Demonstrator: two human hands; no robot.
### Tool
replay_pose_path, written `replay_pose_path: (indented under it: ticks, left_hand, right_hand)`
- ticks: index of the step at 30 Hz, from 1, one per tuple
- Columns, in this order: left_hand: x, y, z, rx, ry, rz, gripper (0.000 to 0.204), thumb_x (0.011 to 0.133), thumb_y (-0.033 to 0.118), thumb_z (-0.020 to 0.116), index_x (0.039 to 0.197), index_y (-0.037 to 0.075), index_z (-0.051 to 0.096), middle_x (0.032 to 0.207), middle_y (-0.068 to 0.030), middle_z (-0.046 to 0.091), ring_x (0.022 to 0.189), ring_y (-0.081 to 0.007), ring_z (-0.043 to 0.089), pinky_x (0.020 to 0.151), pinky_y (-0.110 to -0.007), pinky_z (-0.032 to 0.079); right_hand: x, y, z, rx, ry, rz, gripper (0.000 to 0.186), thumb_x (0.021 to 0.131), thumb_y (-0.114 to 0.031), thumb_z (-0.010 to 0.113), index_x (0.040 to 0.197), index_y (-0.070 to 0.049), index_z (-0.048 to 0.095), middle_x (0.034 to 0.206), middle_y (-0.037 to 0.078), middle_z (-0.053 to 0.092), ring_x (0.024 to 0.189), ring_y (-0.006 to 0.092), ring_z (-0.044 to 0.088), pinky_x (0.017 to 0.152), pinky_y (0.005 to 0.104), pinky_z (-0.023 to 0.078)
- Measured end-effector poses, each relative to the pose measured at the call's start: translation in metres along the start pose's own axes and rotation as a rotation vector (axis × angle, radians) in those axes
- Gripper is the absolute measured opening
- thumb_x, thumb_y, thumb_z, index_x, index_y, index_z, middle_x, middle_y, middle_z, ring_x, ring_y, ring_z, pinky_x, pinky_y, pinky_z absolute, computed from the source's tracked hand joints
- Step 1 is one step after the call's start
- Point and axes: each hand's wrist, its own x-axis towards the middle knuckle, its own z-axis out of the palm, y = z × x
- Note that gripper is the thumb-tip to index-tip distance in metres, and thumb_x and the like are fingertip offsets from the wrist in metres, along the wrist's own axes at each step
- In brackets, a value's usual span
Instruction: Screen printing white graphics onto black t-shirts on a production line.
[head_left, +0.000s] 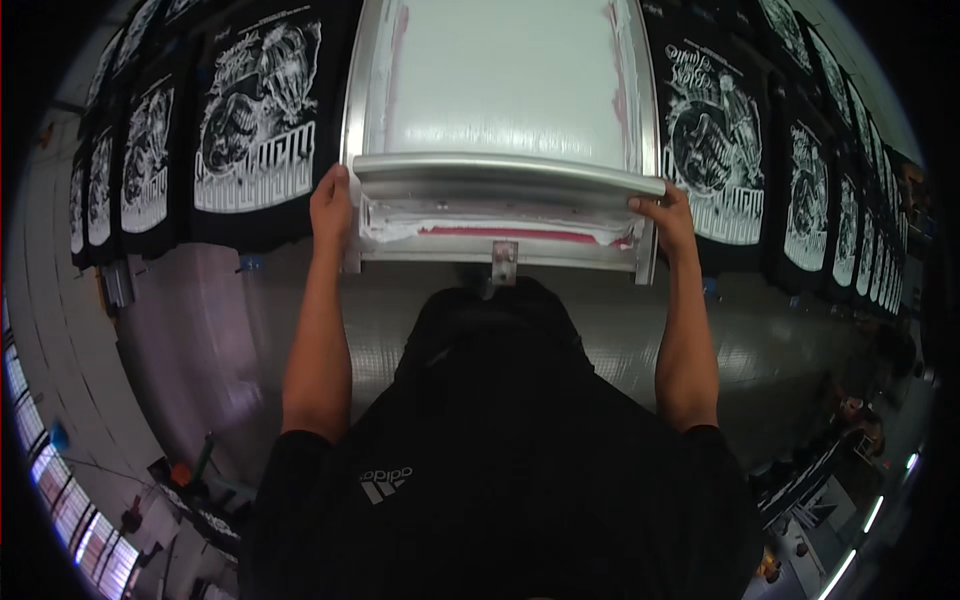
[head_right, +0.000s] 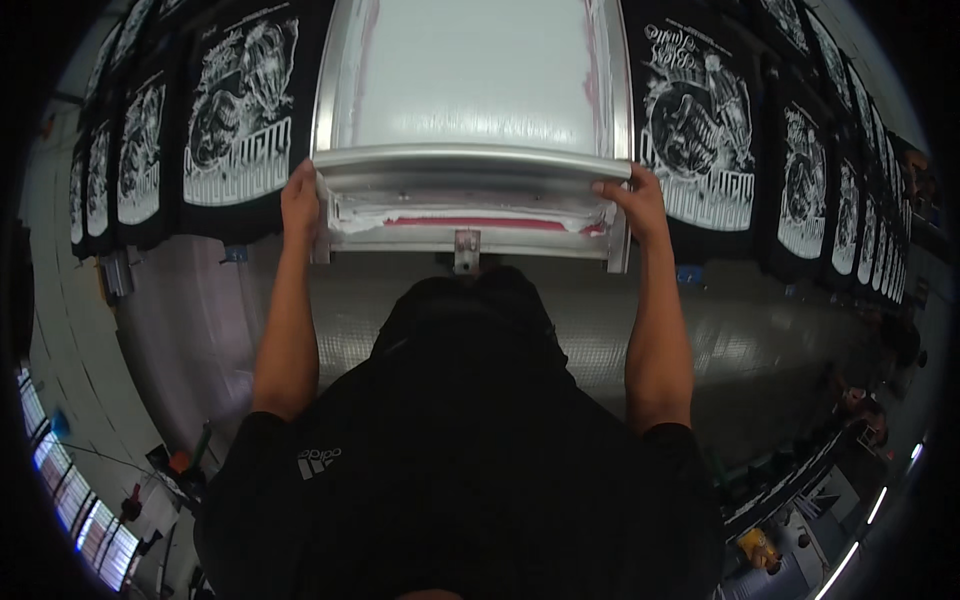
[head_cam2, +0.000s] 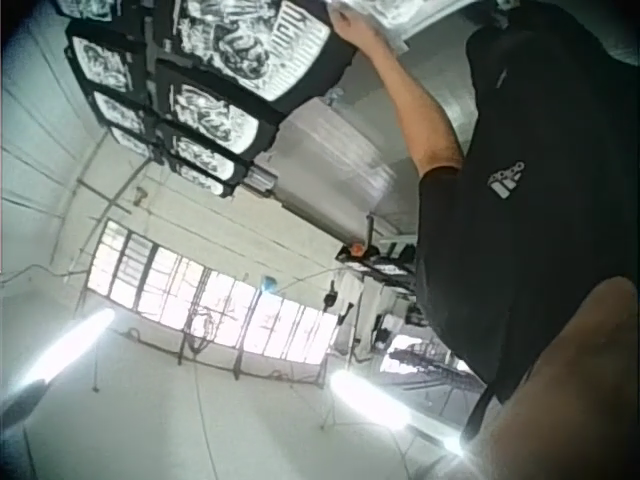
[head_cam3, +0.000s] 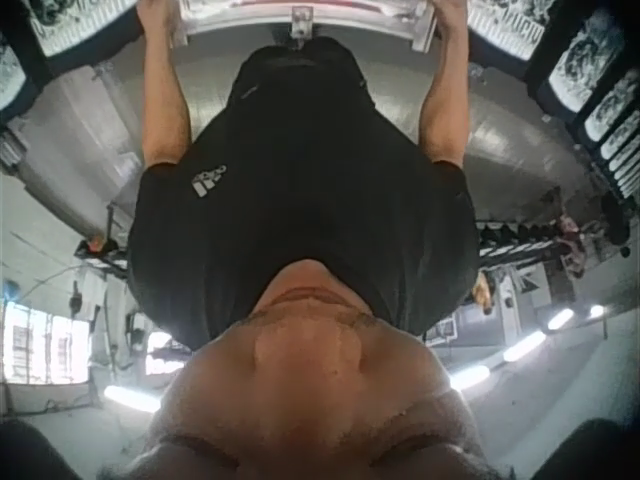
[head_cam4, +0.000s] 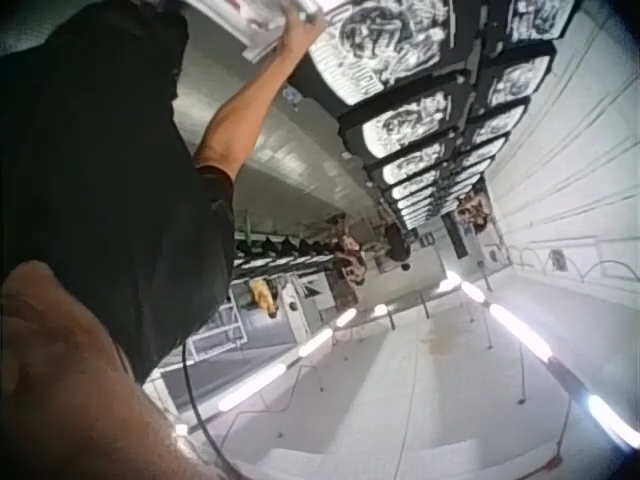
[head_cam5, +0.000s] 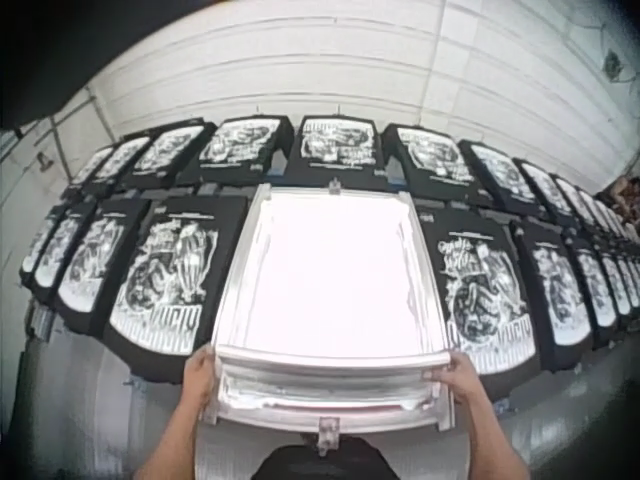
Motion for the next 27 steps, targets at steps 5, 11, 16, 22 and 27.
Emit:
replay_pose_path:
  ticks: [5,11,16,22,27]
  left_hand:
    - [0.013,-0.019,-0.004,-0.074,-0.011,0.017,0.053,0.098,0.041,0.059,0.126,-0.004,0.061,0.115,-0.0098,0.067,0.106,-0.0141,0.059,0.096,-0.027,0.043]
    - [0.021,-0.038,-0.020,-0.121,-0.036,0.016,0.054,0.099,0.041,0.059,0.128,-0.004,0.059,0.115,-0.0085,0.067,0.105,-0.0121,0.058,0.095,-0.025,0.043]
    - [0.000,-0.011,0.003,-0.010,-0.063,0.039,0.053,0.099,0.040,0.057,0.130,-0.004,0.058,0.119,-0.0110,0.066,0.109,-0.0145,0.058,0.097,-0.026,0.042]
    - [0.010,-0.017,-0.041,0.199,-0.091,0.238,0.052,0.094,0.043,0.063,0.125,0.002,0.062,0.118,-0.0134,0.065,0.107,-0.0228,0.060,0.095,-0.032,0.045]
    - [-0.051,0.114,-0.025,0.794,-0.677,0.902,0.036,0.073,0.021,0.076,0.104,0.004,0.068,0.104,-0.0165,0.064,0.096,-0.0323,0.062,0.083,-0.041,0.049]
  right_hand:
    - [-0.002,0.002,0.019,0.043,0.017,0.039,0.030,0.073,0.002,0.078,0.102,0.001,0.068,0.092,0.006,0.070,0.088,0.0141,0.066,0.082,0.0275,0.052]
    - [-0.005,0.010,0.026,0.050,-0.037,0.031,0.032,0.074,0.000,0.079,0.104,0.000,0.068,0.094,0.005,0.070,0.089,0.0133,0.065,0.084,0.0272,0.051]
    - [-0.014,0.014,0.017,0.017,0.018,0.051,0.034,0.074,0.000,0.079,0.106,0.001,0.068,0.096,0.006,0.071,0.089,0.0133,0.065,0.084,0.0275,0.050]
    - [-0.018,-0.027,0.038,-0.593,-0.140,0.013,0.029,0.066,-0.004,0.077,0.093,-0.003,0.066,0.084,0.008,0.068,0.082,0.0182,0.065,0.076,0.0316,0.051]
    - [-0.067,-0.043,0.082,-1.258,-0.113,-0.389,0.032,0.065,-0.003,0.063,0.096,-0.006,0.066,0.088,0.018,0.066,0.089,0.0385,0.062,0.078,0.0461,0.050]
